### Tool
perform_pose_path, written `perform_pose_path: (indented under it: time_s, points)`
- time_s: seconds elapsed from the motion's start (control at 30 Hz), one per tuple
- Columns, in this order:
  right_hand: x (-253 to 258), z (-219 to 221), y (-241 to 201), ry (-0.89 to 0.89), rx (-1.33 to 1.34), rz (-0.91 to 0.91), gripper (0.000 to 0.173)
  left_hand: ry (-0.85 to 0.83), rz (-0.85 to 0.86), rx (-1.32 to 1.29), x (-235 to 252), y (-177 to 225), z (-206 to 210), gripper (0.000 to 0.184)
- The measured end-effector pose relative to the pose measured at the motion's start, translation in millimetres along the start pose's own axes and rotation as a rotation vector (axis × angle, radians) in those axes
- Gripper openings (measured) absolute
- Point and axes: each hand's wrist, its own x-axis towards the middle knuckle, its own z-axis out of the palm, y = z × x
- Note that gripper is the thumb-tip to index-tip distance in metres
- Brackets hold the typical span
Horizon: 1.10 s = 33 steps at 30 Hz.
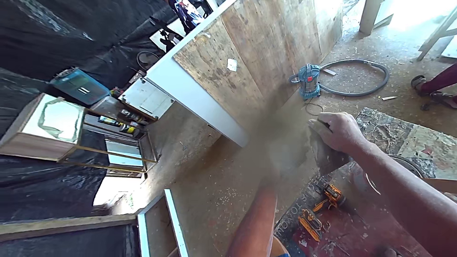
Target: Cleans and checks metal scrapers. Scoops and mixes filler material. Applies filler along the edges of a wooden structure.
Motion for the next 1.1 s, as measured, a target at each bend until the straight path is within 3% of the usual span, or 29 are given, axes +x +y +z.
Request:
perform_pose_path:
  time_s: [0.23,0.43,0.63,0.87,1.0,1.1]
  points:
    - [-11.2,16.4,-6.4,0.019,-0.214,0.006,0.04,0.0,0.061,0.056,-0.9,-4.6,9.7,0.099]
    - [-9.0,18.4,-9.8,-0.113,-0.158,0.188,0.046,0.044,0.108,0.133,-4.5,-13.4,12.5,0.098]
    - [-11.1,25.7,-2.9,-0.031,-0.156,0.085,0.044,0.073,0.085,0.218,-3.1,-16.2,15.3,0.104]
    - [-7.1,22.8,4.8,0.011,-0.092,0.134,0.05,-0.004,0.048,0.121,2.1,-11.5,10.6,0.093]
    - [-7.3,22.4,8.1,0.019,-0.101,0.093,0.05,0.005,0.02,0.113,0.5,-12.8,9.7,0.099]
    - [-5.3,25.6,11.1,0.006,-0.028,0.16,0.051,-0.002,0.008,0.096,2.5,-10.0,10.1,0.098]
